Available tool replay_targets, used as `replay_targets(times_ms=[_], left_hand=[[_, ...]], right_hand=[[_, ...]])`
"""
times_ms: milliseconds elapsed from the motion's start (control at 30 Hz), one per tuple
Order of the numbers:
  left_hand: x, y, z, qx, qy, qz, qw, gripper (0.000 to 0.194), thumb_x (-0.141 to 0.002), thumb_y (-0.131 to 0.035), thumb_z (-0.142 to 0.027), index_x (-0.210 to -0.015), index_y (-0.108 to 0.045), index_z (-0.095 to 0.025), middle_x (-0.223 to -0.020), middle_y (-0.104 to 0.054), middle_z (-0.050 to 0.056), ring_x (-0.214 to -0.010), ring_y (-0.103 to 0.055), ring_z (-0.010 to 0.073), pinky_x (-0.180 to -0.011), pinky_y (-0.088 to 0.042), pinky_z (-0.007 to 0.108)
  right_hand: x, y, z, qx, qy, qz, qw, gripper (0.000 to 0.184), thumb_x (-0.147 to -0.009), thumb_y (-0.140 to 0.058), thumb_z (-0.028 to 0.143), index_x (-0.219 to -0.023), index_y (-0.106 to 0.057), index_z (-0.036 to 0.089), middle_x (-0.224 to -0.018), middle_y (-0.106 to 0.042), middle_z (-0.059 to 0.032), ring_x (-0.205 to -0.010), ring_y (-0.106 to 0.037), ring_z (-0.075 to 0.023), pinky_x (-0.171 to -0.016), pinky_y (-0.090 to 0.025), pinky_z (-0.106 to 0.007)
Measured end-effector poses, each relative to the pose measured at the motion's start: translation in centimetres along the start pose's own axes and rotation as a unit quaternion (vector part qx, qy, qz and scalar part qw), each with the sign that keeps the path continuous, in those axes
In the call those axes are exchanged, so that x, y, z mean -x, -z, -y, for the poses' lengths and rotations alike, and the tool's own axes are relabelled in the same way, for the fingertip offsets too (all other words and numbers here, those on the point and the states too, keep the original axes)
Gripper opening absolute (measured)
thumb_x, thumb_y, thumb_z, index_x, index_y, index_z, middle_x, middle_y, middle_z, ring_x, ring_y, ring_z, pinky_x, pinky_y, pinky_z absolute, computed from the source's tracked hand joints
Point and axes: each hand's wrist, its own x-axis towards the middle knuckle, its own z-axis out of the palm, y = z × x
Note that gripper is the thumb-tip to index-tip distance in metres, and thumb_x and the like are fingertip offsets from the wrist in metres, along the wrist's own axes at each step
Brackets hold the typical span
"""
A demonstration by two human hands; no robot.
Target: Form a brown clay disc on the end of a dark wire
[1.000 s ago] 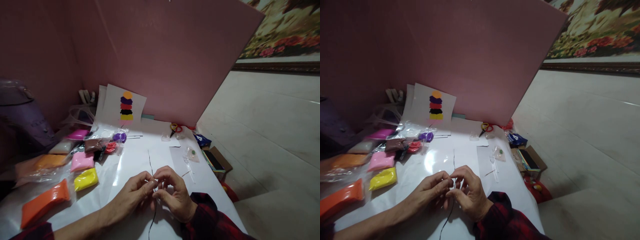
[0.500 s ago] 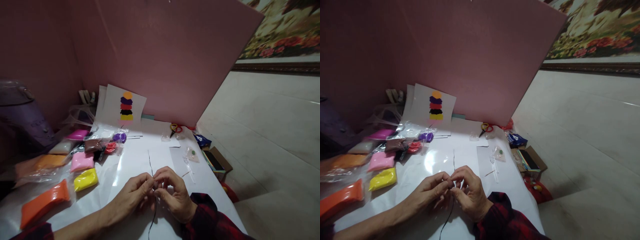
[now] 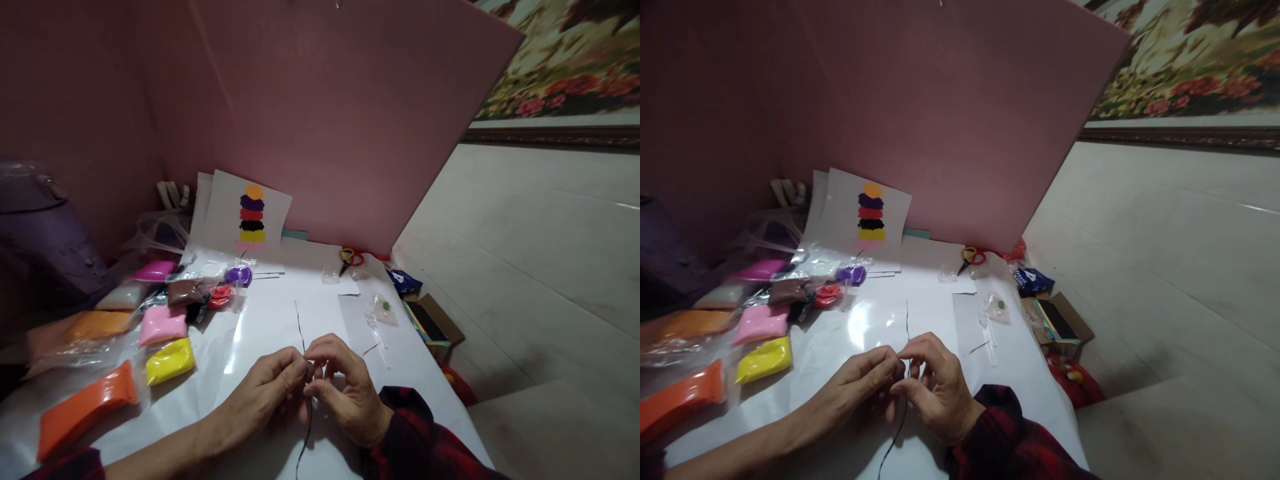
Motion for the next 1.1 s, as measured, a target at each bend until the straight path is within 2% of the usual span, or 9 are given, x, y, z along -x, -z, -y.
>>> replay_targets(times_ms=[67,133,233,367,533,700,833,1033,1100], left_hand=[[0.01,0.00,0.01,-0.007,-0.003,-0.003,1.000,0.046,-0.088,-0.044,-0.062,-0.077,-0.049,-0.018,-0.059,-0.060,0.000,-0.049,-0.044,0.0090,-0.047,-0.030,0.022],[0.00,-0.01,0.05,0.006,0.004,-0.004,1.000,0.044,-0.086,-0.048,-0.061,-0.079,-0.050,-0.018,-0.059,-0.059,-0.001,-0.048,-0.043,0.0085,-0.046,-0.029,0.022],[-0.04,-0.03,0.12,0.023,0.008,-0.001,1.000,0.043,-0.084,-0.053,-0.061,-0.081,-0.049,-0.019,-0.057,-0.058,-0.003,-0.046,-0.040,0.0078,-0.045,-0.027,0.021],[-0.05,0.00,0.26,-0.004,-0.002,-0.001,1.000,0.046,-0.088,-0.044,-0.062,-0.076,-0.050,-0.017,-0.058,-0.059,0.000,-0.049,-0.043,0.0085,-0.047,-0.029,0.022],[-0.08,0.02,0.42,0.031,0.003,0.004,1.000,0.041,-0.083,-0.056,-0.059,-0.079,-0.048,-0.019,-0.056,-0.057,-0.004,-0.045,-0.040,0.0076,-0.044,-0.026,0.021],[0.00,-0.02,0.22,-0.008,0.004,-0.003,1.000,0.045,-0.089,-0.045,-0.060,-0.078,-0.050,-0.017,-0.058,-0.059,0.000,-0.048,-0.043,0.0087,-0.046,-0.029,0.022],[0.00,0.03,0.17,0.014,0.009,-0.002,1.000,0.040,-0.086,-0.051,-0.059,-0.082,-0.048,-0.019,-0.058,-0.059,-0.002,-0.046,-0.041,0.0083,-0.044,-0.027,0.022],[-0.05,0.00,0.28,-0.014,-0.008,-0.006,1.000,0.045,-0.091,-0.040,-0.060,-0.077,-0.049,-0.017,-0.057,-0.059,0.000,-0.047,-0.042,0.0084,-0.046,-0.028,0.022],[-0.13,-0.03,0.42,0.008,-0.001,-0.009,1.000,0.043,-0.088,-0.046,-0.061,-0.080,-0.049,-0.018,-0.057,-0.059,-0.001,-0.045,-0.041,0.0082,-0.044,-0.027,0.022]], right_hand=[[-0.01,0.00,-0.02,0.005,0.008,0.001,1.000,0.014,-0.084,-0.063,0.025,-0.097,-0.063,0.020,-0.092,-0.059,-0.0059,-0.067,-0.055,-0.0133,-0.055,-0.046,-0.026],[-0.02,0.00,0.00,0.006,0.011,-0.003,1.000,0.011,-0.085,-0.061,0.024,-0.095,-0.063,0.020,-0.092,-0.059,-0.0059,-0.067,-0.055,-0.0134,-0.055,-0.046,-0.026],[-0.01,0.01,0.02,0.006,0.005,-0.004,1.000,0.016,-0.082,-0.065,0.026,-0.097,-0.061,0.021,-0.091,-0.059,-0.0051,-0.066,-0.054,-0.0131,-0.055,-0.046,-0.026],[0.03,0.05,0.00,0.009,0.010,-0.002,1.000,0.015,-0.083,-0.064,0.027,-0.097,-0.063,0.020,-0.091,-0.059,-0.0062,-0.066,-0.055,-0.0136,-0.054,-0.046,-0.026],[0.00,0.05,0.01,0.002,0.010,-0.001,1.000,0.014,-0.083,-0.065,0.024,-0.096,-0.062,0.021,-0.092,-0.059,-0.0059,-0.067,-0.055,-0.0132,-0.054,-0.046,-0.025],[-0.06,0.06,0.15,0.012,0.009,0.011,1.000,0.015,-0.084,-0.063,0.025,-0.098,-0.063,0.021,-0.092,-0.058,-0.0061,-0.066,-0.054,-0.0132,-0.054,-0.046,-0.026],[0.01,0.03,0.18,0.008,0.007,-0.002,1.000,0.014,-0.082,-0.064,0.022,-0.096,-0.062,0.021,-0.092,-0.059,-0.0056,-0.067,-0.054,-0.0135,-0.055,-0.046,-0.026],[0.01,0.01,-0.03,0.005,0.017,0.000,1.000,0.014,-0.083,-0.062,0.019,-0.097,-0.063,0.021,-0.091,-0.058,-0.0057,-0.067,-0.053,-0.0134,-0.054,-0.044,-0.025],[0.00,0.01,-0.06,0.002,0.020,-0.002,1.000,0.012,-0.083,-0.062,0.019,-0.095,-0.062,0.021,-0.091,-0.059,-0.0054,-0.067,-0.053,-0.0132,-0.055,-0.044,-0.026]])
